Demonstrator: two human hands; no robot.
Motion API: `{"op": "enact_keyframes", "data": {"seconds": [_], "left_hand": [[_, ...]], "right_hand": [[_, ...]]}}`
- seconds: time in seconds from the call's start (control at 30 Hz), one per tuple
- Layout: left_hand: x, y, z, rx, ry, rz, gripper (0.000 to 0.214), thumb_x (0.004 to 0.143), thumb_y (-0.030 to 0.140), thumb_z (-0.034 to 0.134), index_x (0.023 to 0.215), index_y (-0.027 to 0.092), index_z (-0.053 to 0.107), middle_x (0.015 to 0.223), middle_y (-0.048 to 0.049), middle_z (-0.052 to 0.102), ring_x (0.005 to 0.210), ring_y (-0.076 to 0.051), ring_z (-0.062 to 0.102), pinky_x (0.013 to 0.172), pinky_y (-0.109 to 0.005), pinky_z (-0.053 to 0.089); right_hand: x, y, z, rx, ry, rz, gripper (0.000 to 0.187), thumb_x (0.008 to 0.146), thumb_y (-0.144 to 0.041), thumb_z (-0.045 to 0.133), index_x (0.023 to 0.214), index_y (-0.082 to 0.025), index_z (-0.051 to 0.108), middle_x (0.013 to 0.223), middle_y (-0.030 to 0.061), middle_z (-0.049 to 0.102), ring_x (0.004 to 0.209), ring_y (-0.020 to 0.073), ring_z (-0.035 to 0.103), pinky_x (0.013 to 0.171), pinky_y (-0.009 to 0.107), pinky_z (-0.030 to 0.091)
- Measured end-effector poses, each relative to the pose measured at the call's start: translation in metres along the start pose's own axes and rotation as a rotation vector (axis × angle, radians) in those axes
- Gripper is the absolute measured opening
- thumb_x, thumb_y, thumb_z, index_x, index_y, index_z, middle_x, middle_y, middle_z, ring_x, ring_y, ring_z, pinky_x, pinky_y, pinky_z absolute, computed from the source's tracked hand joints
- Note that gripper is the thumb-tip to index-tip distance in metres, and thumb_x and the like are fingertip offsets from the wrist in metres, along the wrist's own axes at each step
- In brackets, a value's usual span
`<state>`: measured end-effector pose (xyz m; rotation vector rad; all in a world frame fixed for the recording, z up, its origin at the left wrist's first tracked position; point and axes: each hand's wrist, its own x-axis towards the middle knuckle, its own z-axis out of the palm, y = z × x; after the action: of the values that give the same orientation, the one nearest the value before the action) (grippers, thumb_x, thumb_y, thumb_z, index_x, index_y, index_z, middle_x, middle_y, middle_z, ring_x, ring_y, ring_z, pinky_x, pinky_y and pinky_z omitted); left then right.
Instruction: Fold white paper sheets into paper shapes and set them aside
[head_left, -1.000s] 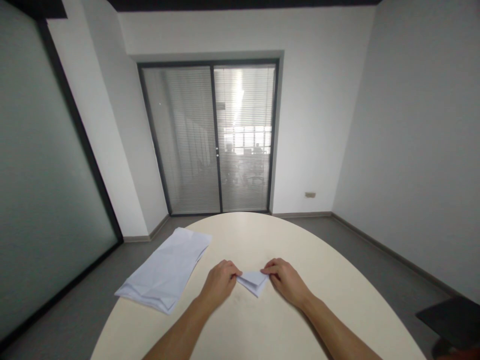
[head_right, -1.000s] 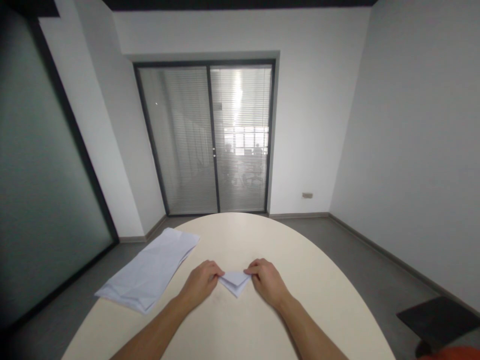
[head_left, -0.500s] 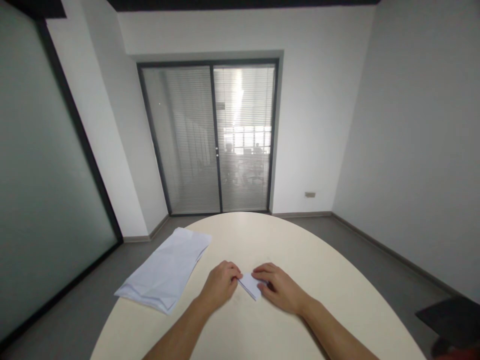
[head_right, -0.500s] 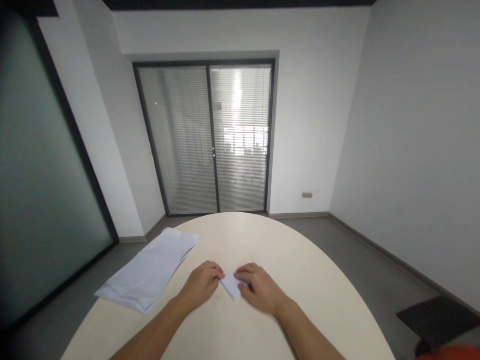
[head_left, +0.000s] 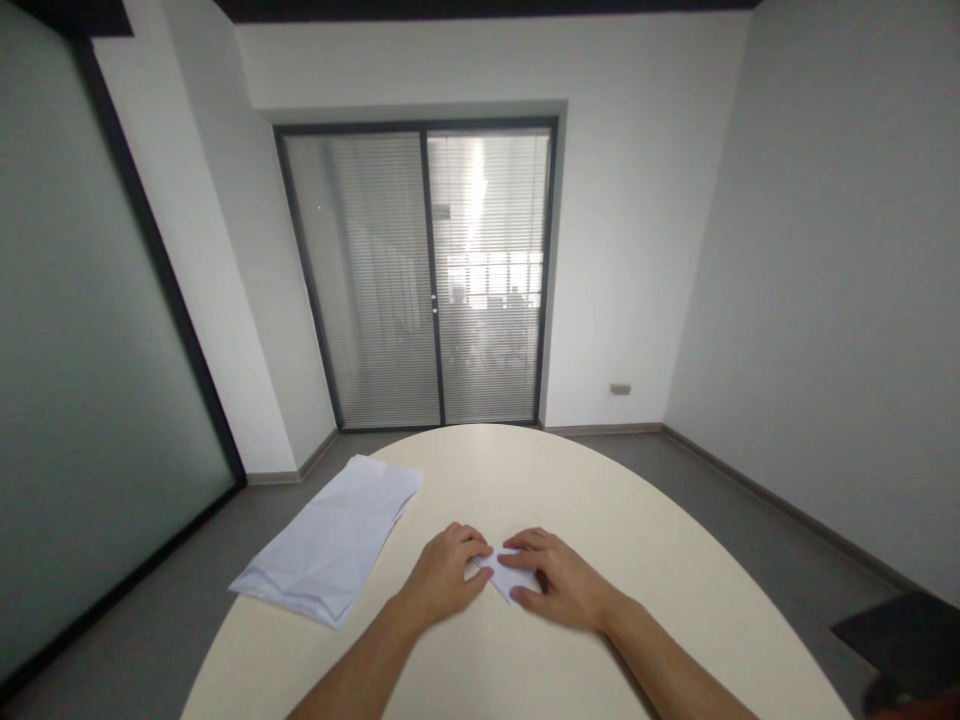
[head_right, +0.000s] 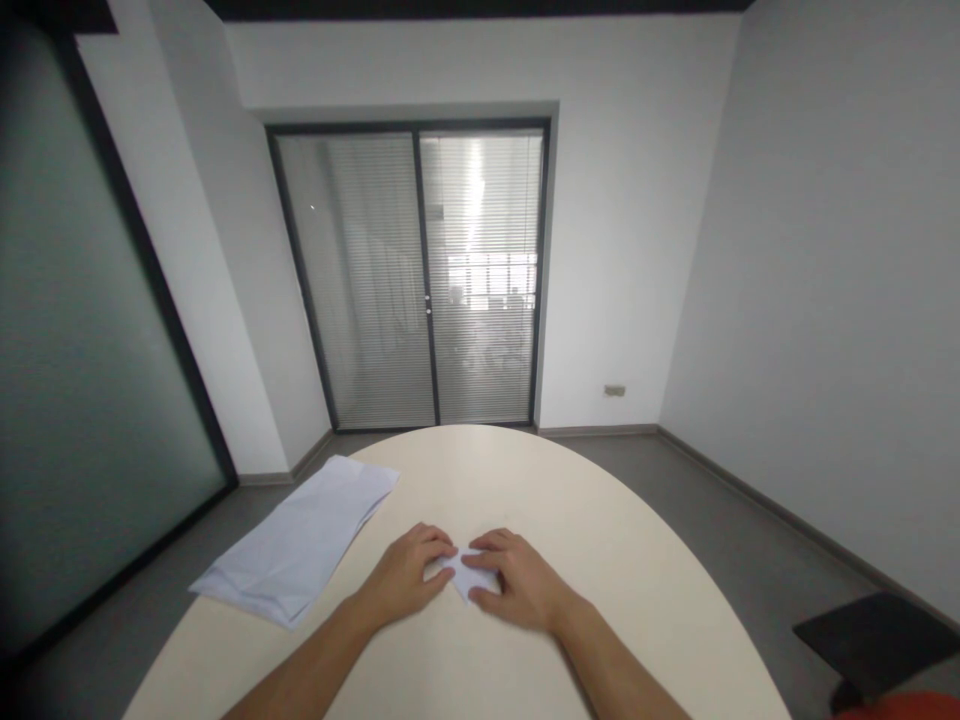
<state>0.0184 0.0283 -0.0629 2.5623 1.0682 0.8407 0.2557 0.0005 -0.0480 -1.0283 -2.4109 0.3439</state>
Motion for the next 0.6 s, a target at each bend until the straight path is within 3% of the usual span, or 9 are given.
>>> {"op": "enact_keyframes", "data": {"seconds": [0.37, 0.6], "left_hand": [[0.0005, -0.0028, 0.0024, -0.001, 0.010, 0.018, 0.024, 0.084, 0.021, 0.062, 0.106, 0.025, 0.071, 0.105, -0.0033, 0.068, 0.100, -0.020, 0.058, 0.093, -0.034, 0.048], [0.0001, -0.0047, 0.0042, -0.018, -0.002, 0.108, 0.023, 0.084, 0.022, 0.065, 0.106, 0.025, 0.072, 0.112, -0.0031, 0.068, 0.105, -0.020, 0.059, 0.096, -0.035, 0.047]], "right_hand": [[0.0016, -0.0015, 0.0013, -0.018, -0.030, 0.009, 0.050, 0.081, -0.044, 0.068, 0.127, -0.025, 0.066, 0.129, 0.0132, 0.064, 0.119, 0.0301, 0.056, 0.103, 0.046, 0.041], [0.0023, -0.0003, 0.0020, -0.010, -0.065, 0.001, 0.054, 0.081, -0.043, 0.067, 0.132, -0.025, 0.062, 0.137, 0.0119, 0.059, 0.129, 0.0309, 0.052, 0.111, 0.049, 0.035]]}}
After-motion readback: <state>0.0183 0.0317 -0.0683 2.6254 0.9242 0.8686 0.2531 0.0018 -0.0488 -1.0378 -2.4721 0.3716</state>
